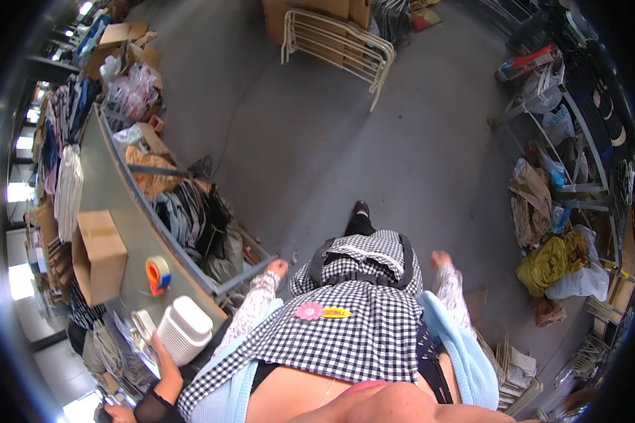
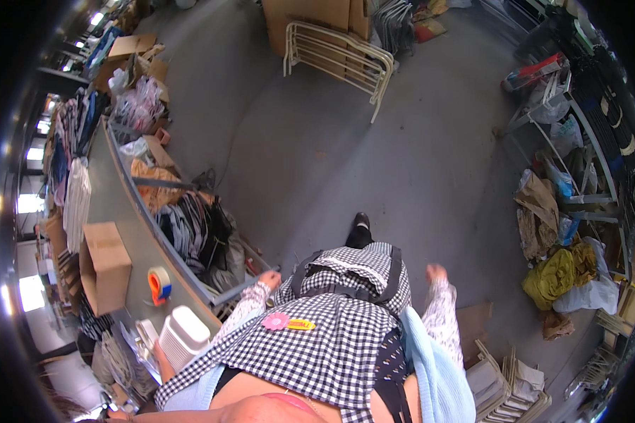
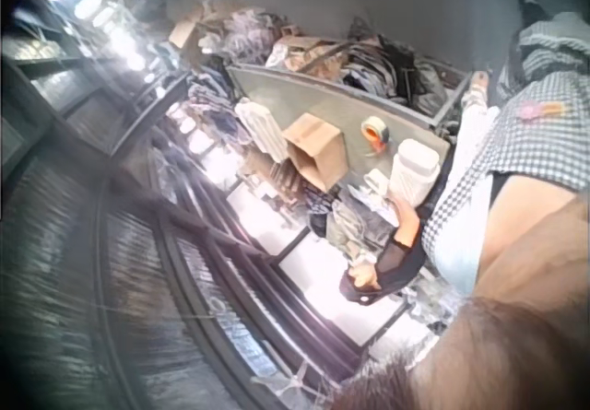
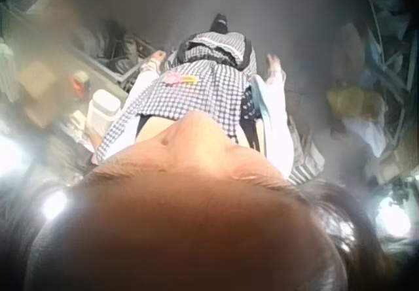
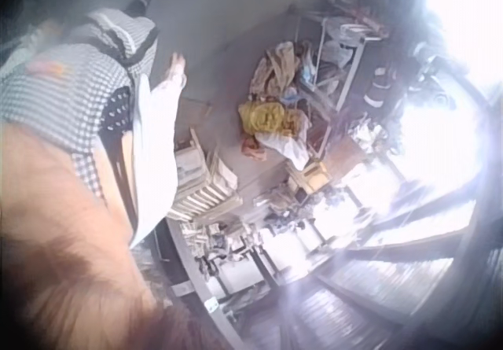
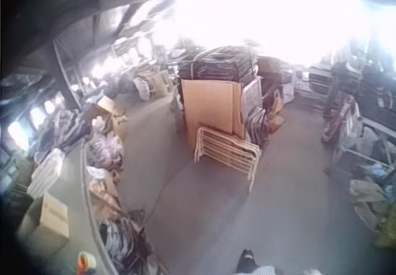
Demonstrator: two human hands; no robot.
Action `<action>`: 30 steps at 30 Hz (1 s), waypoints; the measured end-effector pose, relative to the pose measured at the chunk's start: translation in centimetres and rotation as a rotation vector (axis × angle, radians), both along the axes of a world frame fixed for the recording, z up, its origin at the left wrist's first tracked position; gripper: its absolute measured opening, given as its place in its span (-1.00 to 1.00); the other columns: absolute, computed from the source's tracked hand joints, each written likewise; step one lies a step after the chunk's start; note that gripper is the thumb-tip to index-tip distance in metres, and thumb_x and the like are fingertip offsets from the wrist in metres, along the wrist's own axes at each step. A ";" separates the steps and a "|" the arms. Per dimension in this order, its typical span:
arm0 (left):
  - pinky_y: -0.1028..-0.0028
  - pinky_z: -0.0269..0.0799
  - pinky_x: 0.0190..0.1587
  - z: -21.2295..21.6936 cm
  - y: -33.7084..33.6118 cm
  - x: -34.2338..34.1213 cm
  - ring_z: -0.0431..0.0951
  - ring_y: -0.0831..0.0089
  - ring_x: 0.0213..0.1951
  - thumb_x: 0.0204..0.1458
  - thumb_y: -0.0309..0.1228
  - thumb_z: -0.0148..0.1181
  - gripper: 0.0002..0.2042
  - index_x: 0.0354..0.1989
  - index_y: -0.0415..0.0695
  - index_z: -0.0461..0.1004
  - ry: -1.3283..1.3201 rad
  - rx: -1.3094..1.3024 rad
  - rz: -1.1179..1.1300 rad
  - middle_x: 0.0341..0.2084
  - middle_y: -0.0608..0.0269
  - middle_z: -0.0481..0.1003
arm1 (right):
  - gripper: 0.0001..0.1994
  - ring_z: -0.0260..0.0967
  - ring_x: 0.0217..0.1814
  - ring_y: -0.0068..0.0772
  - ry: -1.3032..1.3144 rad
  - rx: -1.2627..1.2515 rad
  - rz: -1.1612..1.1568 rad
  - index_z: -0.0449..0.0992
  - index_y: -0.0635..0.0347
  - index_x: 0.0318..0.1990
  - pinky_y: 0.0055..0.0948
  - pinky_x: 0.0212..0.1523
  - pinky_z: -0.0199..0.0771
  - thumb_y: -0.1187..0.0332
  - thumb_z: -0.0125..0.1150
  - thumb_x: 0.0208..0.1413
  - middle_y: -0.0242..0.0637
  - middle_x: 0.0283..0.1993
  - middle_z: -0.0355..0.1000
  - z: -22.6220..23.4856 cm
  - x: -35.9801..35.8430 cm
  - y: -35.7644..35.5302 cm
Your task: The person picks up a folded metal drying rack, unfolds it, and attaches a plastic support piece to the frame. They then place the rack on a table and continue adjusting its components.
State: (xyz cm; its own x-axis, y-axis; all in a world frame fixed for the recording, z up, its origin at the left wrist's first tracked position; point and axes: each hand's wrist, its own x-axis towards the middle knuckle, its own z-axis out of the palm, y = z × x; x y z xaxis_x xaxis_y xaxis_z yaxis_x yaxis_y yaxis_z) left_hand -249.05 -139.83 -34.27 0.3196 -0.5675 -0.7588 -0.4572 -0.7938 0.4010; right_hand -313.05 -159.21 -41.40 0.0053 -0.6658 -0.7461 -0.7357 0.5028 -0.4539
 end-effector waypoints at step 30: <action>0.51 0.48 -0.28 11.7 -57.8 23.2 0.55 0.50 -0.36 0.17 -0.38 -0.01 -0.77 -0.12 -0.23 0.48 0.128 -0.110 0.326 -0.36 0.18 0.57 | -0.71 0.51 -0.15 -0.33 -0.268 -0.423 -0.161 0.55 0.24 -0.12 -0.44 -0.08 0.45 0.25 0.10 0.12 -0.17 -0.23 0.55 9.0 34.4 -69.9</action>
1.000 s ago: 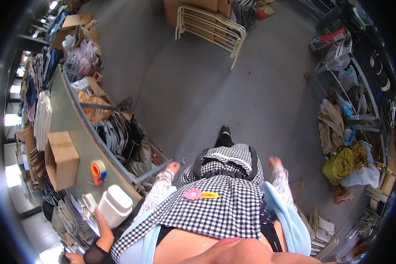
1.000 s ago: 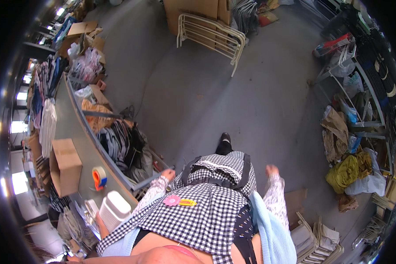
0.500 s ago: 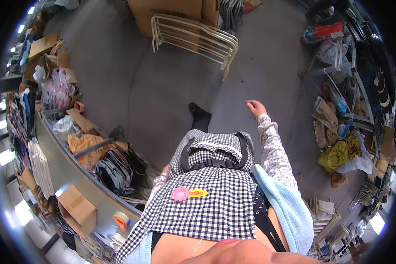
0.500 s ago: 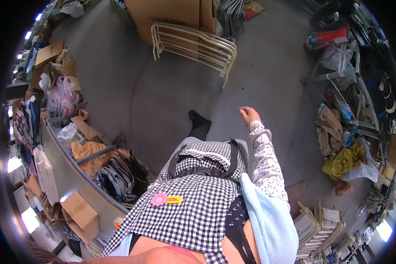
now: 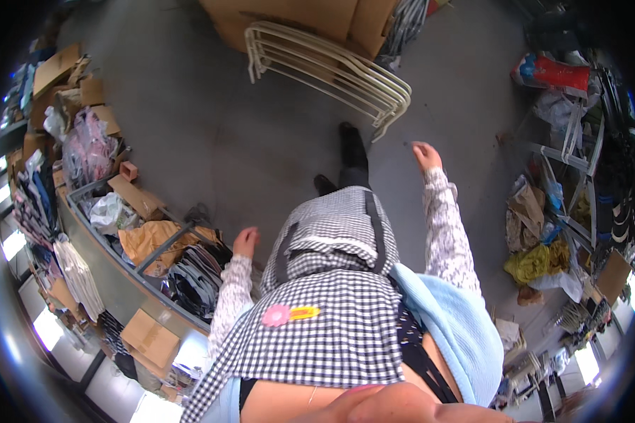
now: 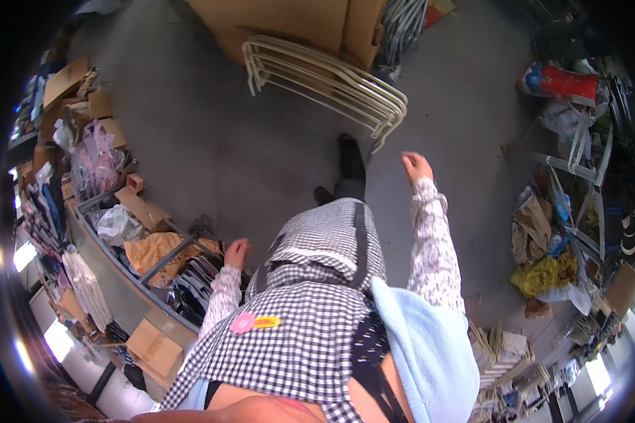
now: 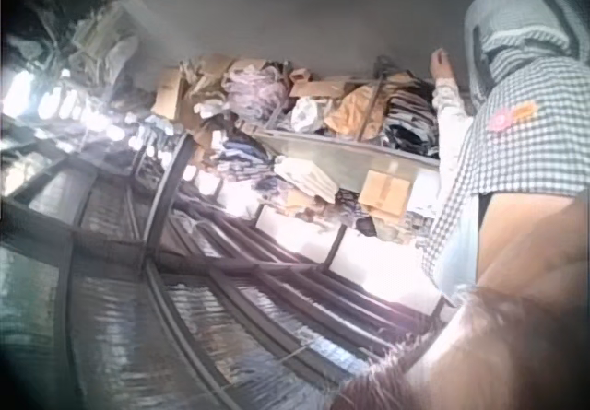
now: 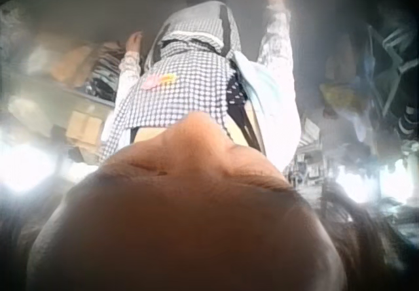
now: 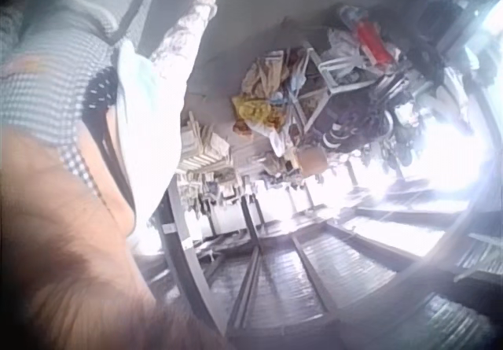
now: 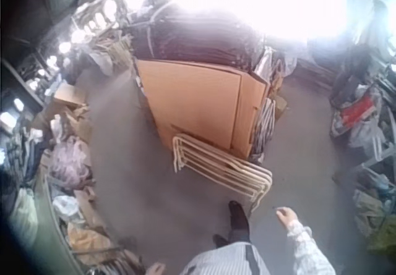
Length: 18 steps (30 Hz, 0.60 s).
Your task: The person picks up a folded metal drying rack, unfolds it, and attaches a plastic support piece to the frame. They then place the rack on a table and continue adjusting its components.
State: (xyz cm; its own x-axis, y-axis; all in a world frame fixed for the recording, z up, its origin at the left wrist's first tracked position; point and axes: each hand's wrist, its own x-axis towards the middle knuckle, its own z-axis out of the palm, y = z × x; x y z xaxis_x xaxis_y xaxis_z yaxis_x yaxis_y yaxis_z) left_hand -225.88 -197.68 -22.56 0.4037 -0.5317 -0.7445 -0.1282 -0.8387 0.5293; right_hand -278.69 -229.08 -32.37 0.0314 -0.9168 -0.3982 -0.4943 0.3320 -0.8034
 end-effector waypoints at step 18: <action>0.43 0.39 -0.11 9.3 3.7 -12.9 0.52 0.32 -0.22 0.06 -0.48 0.09 -0.77 -0.08 -0.14 0.46 -0.048 0.105 -0.165 -0.26 0.12 0.53 | -0.23 0.16 0.31 -0.06 0.653 0.459 0.463 0.18 0.06 0.29 -0.23 0.29 0.20 -0.04 0.28 -0.06 -0.05 0.29 0.17 -11.0 6.3 -31.4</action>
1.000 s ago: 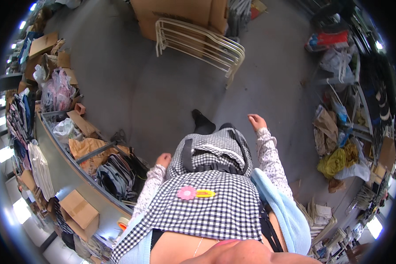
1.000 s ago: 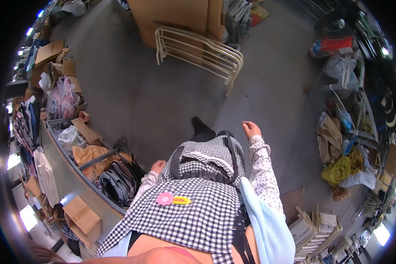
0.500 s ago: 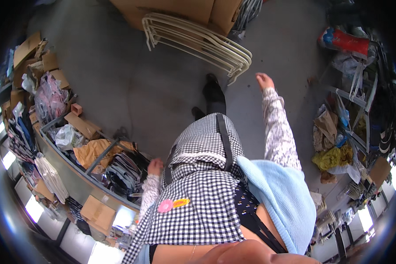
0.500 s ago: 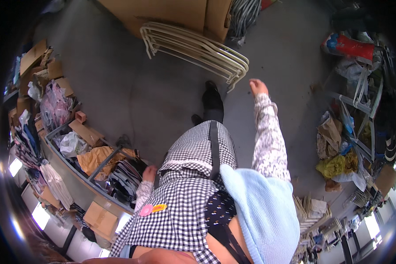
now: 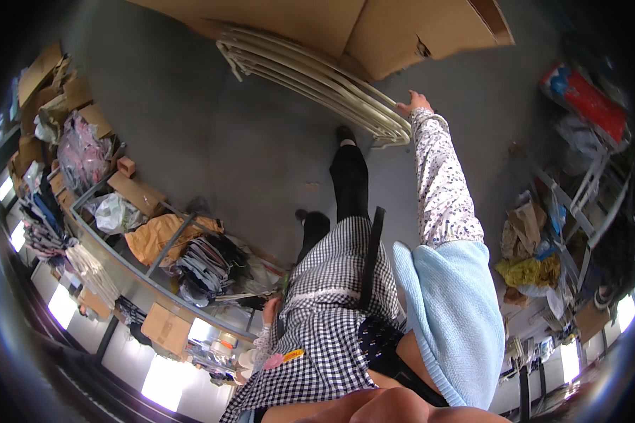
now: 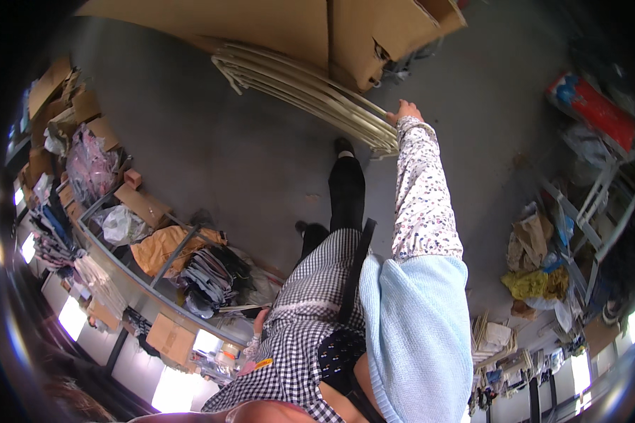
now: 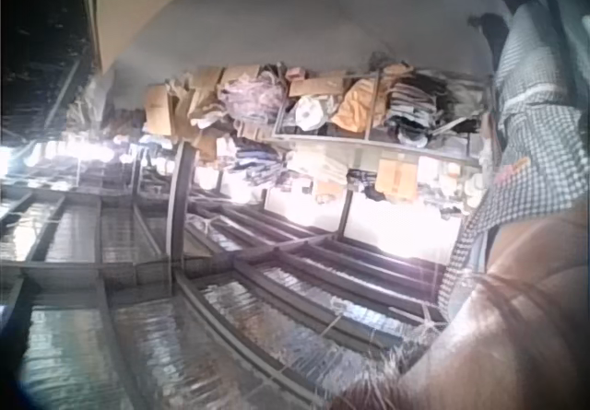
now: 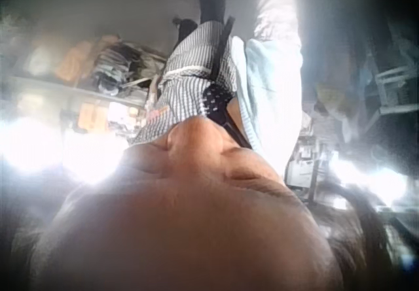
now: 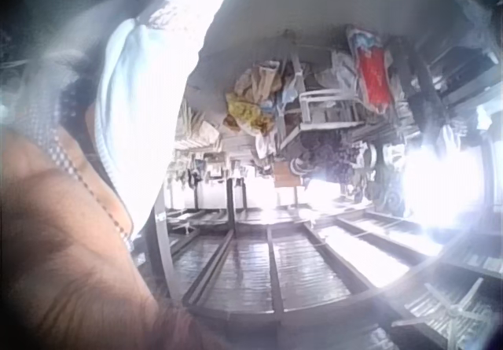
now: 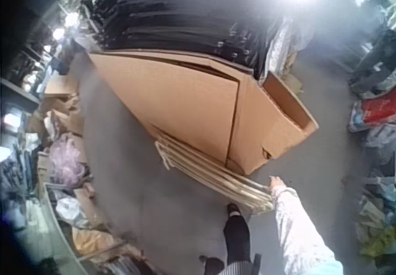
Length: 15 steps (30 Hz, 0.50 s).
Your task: The person picks up a folded metal drying rack, unfolds it, and attaches a plastic support piece to the frame. They then place the rack on a table and continue adjusting its components.
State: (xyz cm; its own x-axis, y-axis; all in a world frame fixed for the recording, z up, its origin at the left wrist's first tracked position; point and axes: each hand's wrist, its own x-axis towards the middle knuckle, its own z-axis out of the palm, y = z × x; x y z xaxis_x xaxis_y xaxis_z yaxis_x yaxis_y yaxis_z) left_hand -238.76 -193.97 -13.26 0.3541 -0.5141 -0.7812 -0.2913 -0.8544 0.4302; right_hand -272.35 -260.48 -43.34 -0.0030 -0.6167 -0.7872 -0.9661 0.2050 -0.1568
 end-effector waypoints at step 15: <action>0.44 0.40 -0.14 5.4 -1.3 -3.3 0.53 0.33 -0.23 0.05 -0.49 0.05 -0.75 -0.06 -0.17 0.44 -0.124 0.167 0.063 -0.28 0.11 0.53 | -0.18 0.36 0.13 -0.08 -0.294 0.082 0.101 0.26 0.12 0.22 -0.29 0.12 0.38 -0.01 0.39 -0.24 -0.01 0.08 0.40 -2.5 10.3 5.7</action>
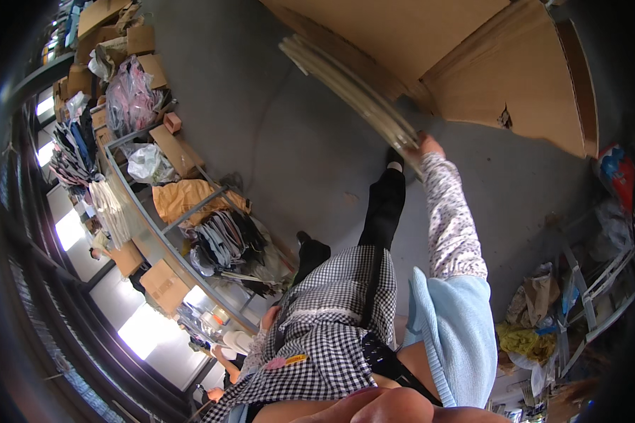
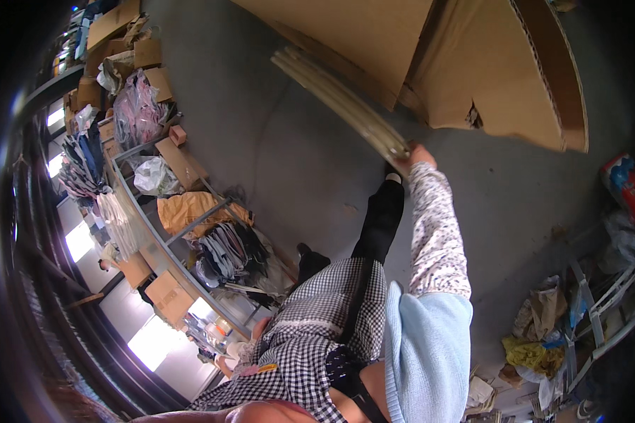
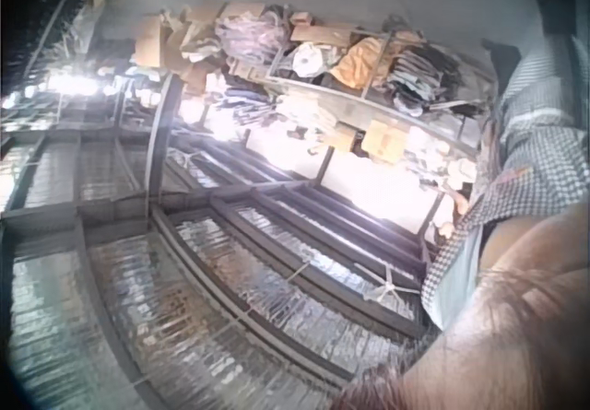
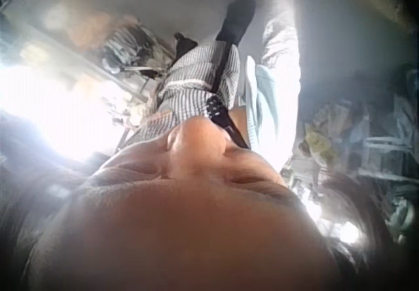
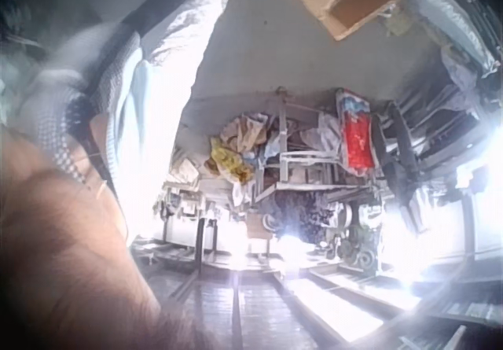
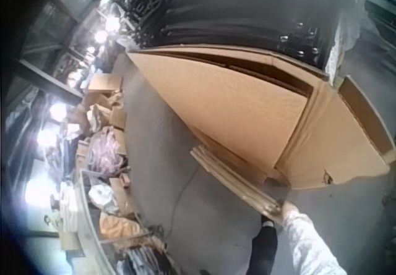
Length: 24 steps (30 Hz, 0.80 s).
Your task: The person picks up a folded metal drying rack, unfolds it, and attaches a plastic support piece to the frame. They then place the rack on a table and continue adjusting its components.
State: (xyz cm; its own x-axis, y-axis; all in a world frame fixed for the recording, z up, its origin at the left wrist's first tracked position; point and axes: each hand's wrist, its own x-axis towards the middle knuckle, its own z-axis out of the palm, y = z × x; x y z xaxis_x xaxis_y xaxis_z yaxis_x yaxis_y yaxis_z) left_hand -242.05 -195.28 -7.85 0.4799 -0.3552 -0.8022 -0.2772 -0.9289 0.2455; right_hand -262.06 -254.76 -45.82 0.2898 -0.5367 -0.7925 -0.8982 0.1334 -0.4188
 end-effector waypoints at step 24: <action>0.64 0.40 -0.30 -14.0 -2.7 10.1 0.50 0.63 -0.35 0.17 -0.23 0.03 -0.67 -0.08 -0.25 0.46 0.361 0.142 0.073 -0.31 0.26 0.56 | -0.52 0.39 0.10 -0.11 -0.002 0.275 0.067 0.47 -0.03 0.06 -0.18 0.05 0.42 0.08 0.29 -0.05 -0.15 0.05 0.45 4.2 8.4 20.5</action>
State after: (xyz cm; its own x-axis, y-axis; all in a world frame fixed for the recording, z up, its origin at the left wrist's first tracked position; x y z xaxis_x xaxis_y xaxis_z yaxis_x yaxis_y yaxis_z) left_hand -231.98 -197.96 -21.86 0.1780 -0.2039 -0.9627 -0.1286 -0.9747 0.1826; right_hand -253.68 -234.26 -41.63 0.3189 -0.2808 -0.9052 -0.9081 0.1829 -0.3766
